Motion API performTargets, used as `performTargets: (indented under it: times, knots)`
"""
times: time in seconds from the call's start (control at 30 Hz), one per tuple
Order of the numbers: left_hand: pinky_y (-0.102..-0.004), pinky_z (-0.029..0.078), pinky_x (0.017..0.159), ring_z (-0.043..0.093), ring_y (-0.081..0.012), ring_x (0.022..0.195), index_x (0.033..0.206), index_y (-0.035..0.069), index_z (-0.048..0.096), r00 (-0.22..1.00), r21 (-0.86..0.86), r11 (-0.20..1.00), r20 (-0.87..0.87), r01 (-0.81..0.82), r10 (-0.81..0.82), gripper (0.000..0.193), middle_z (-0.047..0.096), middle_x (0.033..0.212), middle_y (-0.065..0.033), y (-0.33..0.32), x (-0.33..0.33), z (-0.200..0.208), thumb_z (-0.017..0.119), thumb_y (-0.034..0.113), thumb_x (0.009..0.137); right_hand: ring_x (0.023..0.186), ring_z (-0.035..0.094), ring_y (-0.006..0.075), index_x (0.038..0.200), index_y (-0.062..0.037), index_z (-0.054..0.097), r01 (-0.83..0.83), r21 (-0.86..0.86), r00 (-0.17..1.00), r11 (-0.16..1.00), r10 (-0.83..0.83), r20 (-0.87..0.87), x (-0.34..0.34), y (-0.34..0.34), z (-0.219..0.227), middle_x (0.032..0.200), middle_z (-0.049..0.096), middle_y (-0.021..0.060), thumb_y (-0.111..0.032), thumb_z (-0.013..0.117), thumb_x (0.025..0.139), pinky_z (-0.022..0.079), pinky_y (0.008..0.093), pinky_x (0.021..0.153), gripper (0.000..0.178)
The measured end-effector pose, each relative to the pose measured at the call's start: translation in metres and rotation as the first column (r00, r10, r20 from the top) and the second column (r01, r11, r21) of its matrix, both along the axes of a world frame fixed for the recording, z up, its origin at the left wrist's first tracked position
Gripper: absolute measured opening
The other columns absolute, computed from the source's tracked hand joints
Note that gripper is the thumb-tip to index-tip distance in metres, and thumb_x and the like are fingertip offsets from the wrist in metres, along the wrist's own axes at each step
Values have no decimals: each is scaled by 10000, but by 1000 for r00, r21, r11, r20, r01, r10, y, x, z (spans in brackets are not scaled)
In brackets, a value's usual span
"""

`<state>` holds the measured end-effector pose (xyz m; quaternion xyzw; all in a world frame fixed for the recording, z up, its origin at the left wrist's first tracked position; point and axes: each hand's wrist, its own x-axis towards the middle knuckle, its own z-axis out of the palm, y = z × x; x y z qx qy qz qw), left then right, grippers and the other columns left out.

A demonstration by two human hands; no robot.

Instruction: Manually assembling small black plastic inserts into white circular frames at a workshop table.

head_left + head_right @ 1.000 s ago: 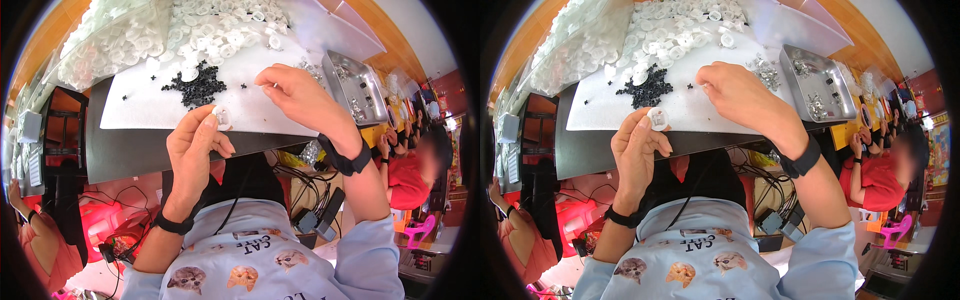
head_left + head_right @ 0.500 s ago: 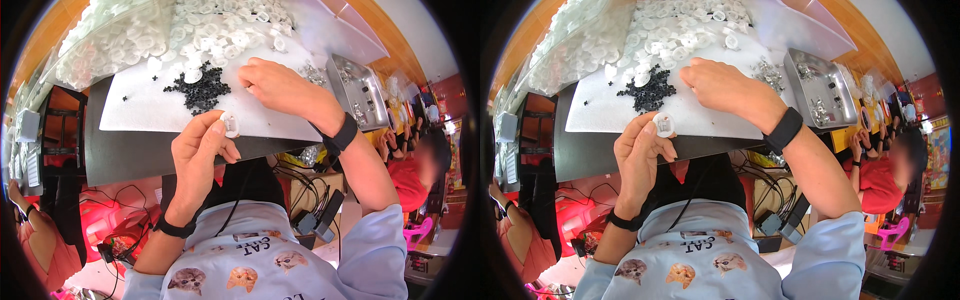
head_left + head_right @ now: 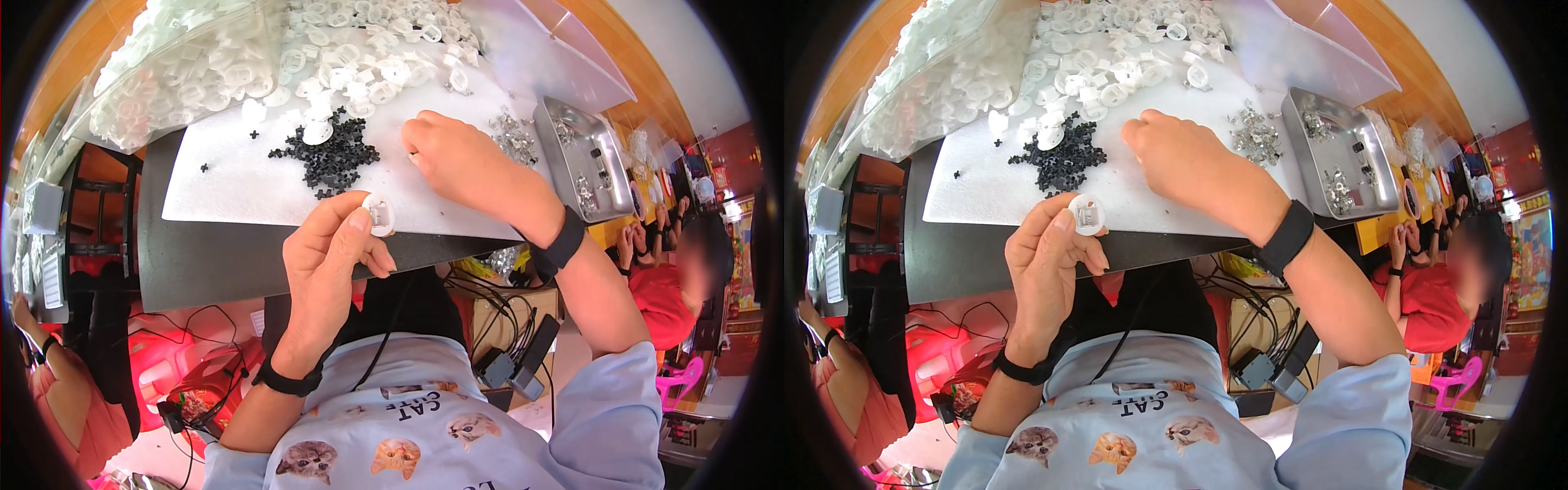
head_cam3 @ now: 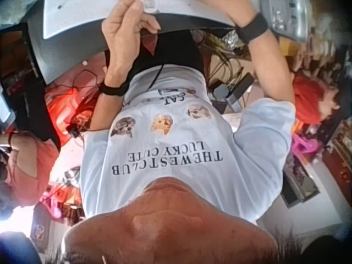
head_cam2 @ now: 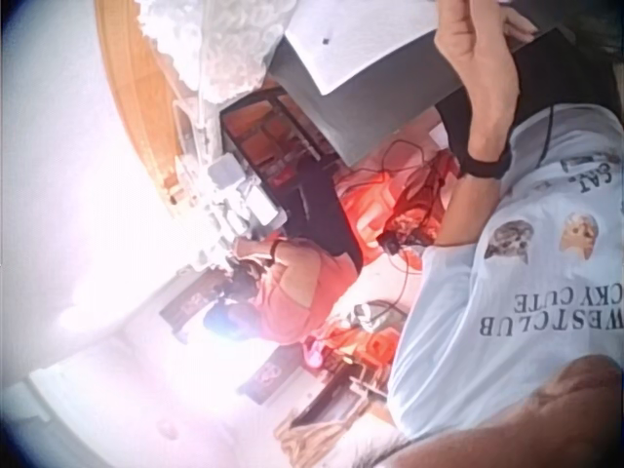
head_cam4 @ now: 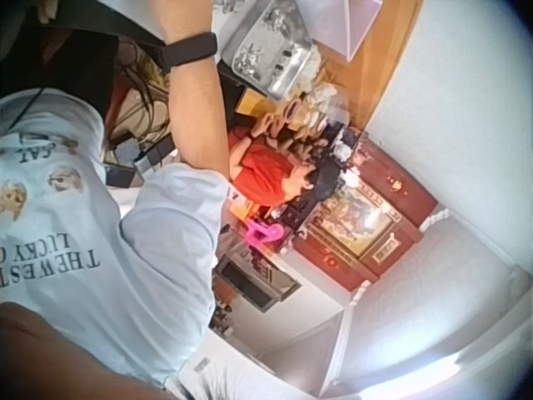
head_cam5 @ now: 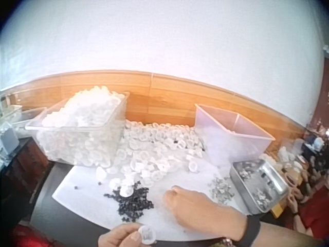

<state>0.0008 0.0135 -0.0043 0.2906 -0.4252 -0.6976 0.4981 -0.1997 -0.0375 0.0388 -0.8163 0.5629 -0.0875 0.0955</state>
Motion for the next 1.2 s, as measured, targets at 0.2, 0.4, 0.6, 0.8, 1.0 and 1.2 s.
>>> performTargets:
  times: [0.2, 0.4, 0.6, 0.8, 1.0, 1.2]
  knots:
    - [-241, 492, 562, 595, -117, 625, 1112, -51, 570, 1000, -4, 1000, 1, 11, -11, 271, 631, 883, -100, -1, 0, 0, 500, 168, 969, 793, 569, 400, 846, 41, 511, -34, -4, 999, 999, 34, 16, -3, -6, 1, 833, 558, 209, 21, 481, 785, 466, 461, 691, 71]
    - [-244, 492, 561, 594, -120, 623, 1117, -54, 568, 1000, 14, 1000, 13, 3, -3, 271, 634, 884, -106, 0, -1, 2, 497, 162, 967, 772, 554, 400, 818, 36, 513, -9, -52, 999, 999, 11, 53, -8, -2, -2, 806, 560, 206, 2, 515, 783, 450, 468, 686, 49]
    - [-249, 493, 564, 599, -127, 627, 1124, -58, 561, 1000, 15, 1000, 15, 6, -6, 275, 635, 886, -116, 0, -1, 1, 494, 157, 967, 760, 563, 373, 825, 1, 529, 21, -4, 978, 1000, -20, 206, -8, 16, -7, 830, 549, 167, 13, 532, 778, 453, 455, 671, 49]
    - [-249, 494, 568, 598, -125, 630, 1123, -60, 561, 999, -11, 1000, 33, 5, -5, 282, 635, 888, -116, -1, -2, 1, 490, 166, 970, 756, 572, 343, 849, 0, 551, 6, -114, 987, 993, 12, 162, -6, 32, -7, 858, 535, 147, 39, 518, 783, 473, 414, 653, 83]
    - [-249, 497, 566, 600, -126, 627, 1119, -63, 562, 1000, -6, 1000, 24, -4, 4, 287, 636, 878, -122, 1, -1, 1, 492, 173, 971, 745, 570, 335, 831, 9, 549, -25, -161, 983, 987, 53, 173, -10, 30, -12, 842, 519, 136, 38, 524, 780, 478, 414, 642, 64]
    - [-253, 492, 518, 619, -165, 605, 1156, -56, 536, 1000, -4, 1000, 22, -19, 19, 301, 645, 848, -155, 0, 0, -2, 440, 177, 990, 730, 569, 341, 787, 15, 519, -70, -179, 996, 981, 78, 42, -3, 32, -4, 825, 506, 140, 41, 526, 763, 480, 416, 609, 36]
